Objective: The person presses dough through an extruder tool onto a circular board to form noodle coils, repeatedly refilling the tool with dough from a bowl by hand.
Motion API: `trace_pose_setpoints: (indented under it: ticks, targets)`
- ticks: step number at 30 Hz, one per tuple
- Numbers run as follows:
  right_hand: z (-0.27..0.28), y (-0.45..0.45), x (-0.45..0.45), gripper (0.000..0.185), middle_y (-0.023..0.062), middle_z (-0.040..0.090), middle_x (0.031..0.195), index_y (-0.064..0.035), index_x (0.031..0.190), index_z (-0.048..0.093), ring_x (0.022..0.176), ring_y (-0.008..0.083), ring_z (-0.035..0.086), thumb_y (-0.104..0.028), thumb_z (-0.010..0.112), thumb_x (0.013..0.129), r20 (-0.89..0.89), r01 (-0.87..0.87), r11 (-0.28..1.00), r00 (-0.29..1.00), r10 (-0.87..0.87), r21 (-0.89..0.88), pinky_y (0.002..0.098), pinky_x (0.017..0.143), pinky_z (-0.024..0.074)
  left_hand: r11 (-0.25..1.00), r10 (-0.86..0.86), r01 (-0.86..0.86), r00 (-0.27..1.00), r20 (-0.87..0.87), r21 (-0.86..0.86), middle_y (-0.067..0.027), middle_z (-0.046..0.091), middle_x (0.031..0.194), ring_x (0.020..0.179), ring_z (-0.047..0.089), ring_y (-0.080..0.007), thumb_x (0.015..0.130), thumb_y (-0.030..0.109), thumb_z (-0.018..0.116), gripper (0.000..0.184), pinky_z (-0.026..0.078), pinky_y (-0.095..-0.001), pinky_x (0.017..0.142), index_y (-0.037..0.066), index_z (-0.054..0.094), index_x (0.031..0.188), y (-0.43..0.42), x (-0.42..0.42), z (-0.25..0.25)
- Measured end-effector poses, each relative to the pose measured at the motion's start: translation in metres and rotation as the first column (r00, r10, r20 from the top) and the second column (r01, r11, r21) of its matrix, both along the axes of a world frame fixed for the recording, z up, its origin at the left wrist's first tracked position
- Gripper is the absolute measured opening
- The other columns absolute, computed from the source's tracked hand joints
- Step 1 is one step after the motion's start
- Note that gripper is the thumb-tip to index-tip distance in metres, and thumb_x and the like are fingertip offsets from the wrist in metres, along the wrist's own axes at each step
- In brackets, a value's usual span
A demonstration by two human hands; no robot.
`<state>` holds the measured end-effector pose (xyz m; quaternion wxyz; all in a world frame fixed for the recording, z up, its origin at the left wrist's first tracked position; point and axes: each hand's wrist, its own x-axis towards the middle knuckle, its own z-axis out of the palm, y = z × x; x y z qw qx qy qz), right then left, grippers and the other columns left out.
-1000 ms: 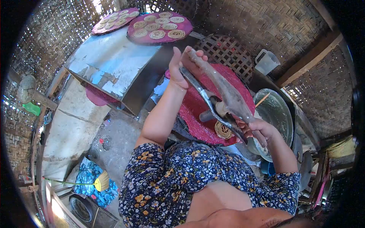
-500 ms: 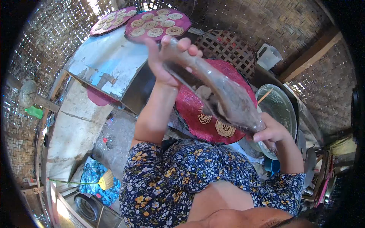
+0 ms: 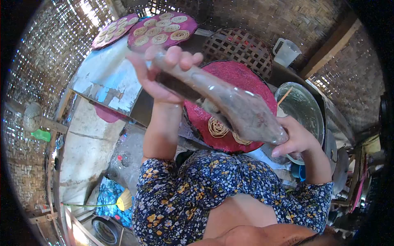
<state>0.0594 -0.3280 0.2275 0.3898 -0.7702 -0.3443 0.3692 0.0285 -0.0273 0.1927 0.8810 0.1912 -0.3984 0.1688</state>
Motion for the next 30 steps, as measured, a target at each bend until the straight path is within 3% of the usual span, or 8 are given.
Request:
trace_pose_setpoints:
  ticks: [10, 13, 14, 16, 20, 25, 28, 30]
  targets:
    - [-0.013, -0.036, 0.001, 0.070, 0.0089, 0.063, 0.089, -0.0008, 0.109, 0.056, 0.083, 0.0152, 0.057, -0.035, 0.079, 0.053, -0.023, -0.010, 0.998, 1.000, 0.009, -0.058, 0.0278, 0.077, 0.0435, 0.984, -0.178, 0.178, 0.984, -0.026, 0.001, -0.0041, 0.060, 0.088, 0.087, 0.055, -0.0216, 0.088, 0.056, 0.029, 0.047, 0.028, -0.0510, 0.097, 0.023, 0.061, 0.096, -0.028, 0.016, -0.034]
    - [-0.025, -0.044, 0.003, 0.069, 0.0076, 0.062, 0.088, -0.0002, 0.109, 0.056, 0.082, 0.0143, 0.056, -0.034, 0.078, 0.053, -0.050, 0.046, 0.999, 0.998, -0.047, -0.021, 0.0275, 0.076, 0.0434, 0.945, -0.325, 0.294, 0.883, -0.338, -0.140, -0.0097, 0.060, 0.095, 0.096, 0.054, -0.0254, 0.088, 0.057, 0.026, 0.052, 0.029, -0.0556, 0.095, 0.020, 0.059, 0.105, -0.035, 0.017, -0.023]
    - [-0.027, -0.046, 0.004, 0.068, 0.0071, 0.062, 0.088, 0.0001, 0.109, 0.056, 0.081, 0.0141, 0.056, -0.033, 0.078, 0.054, -0.077, 0.072, 0.997, 0.994, -0.073, -0.013, 0.0275, 0.076, 0.0433, 0.938, -0.339, 0.334, 0.832, -0.439, -0.090, -0.0131, 0.053, 0.115, 0.108, 0.050, -0.0276, 0.088, 0.057, 0.024, 0.059, 0.030, -0.0518, 0.097, 0.016, 0.050, 0.121, -0.040, 0.023, -0.024]
    - [-0.029, -0.046, 0.005, 0.068, 0.0066, 0.061, 0.089, 0.0006, 0.109, 0.055, 0.082, 0.0137, 0.055, -0.032, 0.077, 0.054, -0.106, 0.105, 0.994, 0.988, -0.109, -0.038, 0.0274, 0.076, 0.0431, 0.820, -0.132, 0.487, 0.671, -0.730, 0.299, -0.0127, 0.047, 0.123, 0.112, 0.047, -0.0257, 0.089, 0.055, 0.027, 0.059, 0.031, -0.0460, 0.098, 0.012, 0.045, 0.124, -0.046, 0.048, -0.071]
    - [-0.028, -0.041, 0.006, 0.069, 0.0082, 0.061, 0.092, 0.0013, 0.111, 0.054, 0.085, 0.0143, 0.055, -0.031, 0.077, 0.054, -0.100, 0.099, 0.994, 0.990, -0.103, -0.044, 0.0279, 0.078, 0.0425, 0.458, 0.398, 0.380, 0.721, -0.568, 0.803, -0.0113, 0.047, 0.125, 0.113, 0.046, -0.0218, 0.089, 0.037, 0.045, 0.048, 0.033, -0.0340, 0.099, 0.004, 0.043, 0.125, -0.065, 0.040, -0.141]
    - [-0.033, -0.040, 0.010, 0.071, 0.0103, 0.061, 0.096, 0.0015, 0.114, 0.052, 0.090, 0.0153, 0.055, -0.028, 0.077, 0.054, -0.058, 0.085, 0.996, 0.995, -0.085, -0.009, 0.0288, 0.082, 0.0415, 0.378, 0.214, 0.569, 0.714, -0.667, 0.731, -0.0115, 0.037, 0.133, 0.120, 0.037, -0.0214, 0.091, 0.027, 0.046, 0.046, 0.027, -0.0339, 0.102, 0.002, 0.036, 0.129, -0.061, 0.024, -0.104]
    - [-0.037, -0.040, 0.013, 0.073, 0.0103, 0.061, 0.098, 0.0017, 0.115, 0.051, 0.091, 0.0153, 0.054, -0.028, 0.077, 0.054, -0.024, 0.112, 0.993, 0.993, -0.112, 0.032, 0.0290, 0.083, 0.0412, 0.407, 0.341, 0.522, 0.674, -0.656, 0.749, -0.0131, 0.038, 0.133, 0.119, 0.039, -0.0257, 0.091, 0.038, 0.040, 0.048, 0.028, -0.0348, 0.101, 0.006, 0.041, 0.126, -0.066, 0.026, -0.125]
    - [-0.040, -0.042, 0.015, 0.073, 0.0100, 0.060, 0.099, 0.0019, 0.116, 0.051, 0.091, 0.0152, 0.054, -0.028, 0.076, 0.054, -0.015, 0.149, 0.987, 0.989, -0.148, 0.061, 0.0290, 0.083, 0.0411, 0.019, 0.551, 0.482, 0.726, -0.411, 0.876, -0.0139, 0.038, 0.132, 0.120, 0.037, -0.0278, 0.090, 0.045, 0.034, 0.050, 0.026, -0.0381, 0.100, 0.009, 0.046, 0.123, -0.056, 0.027, -0.124]
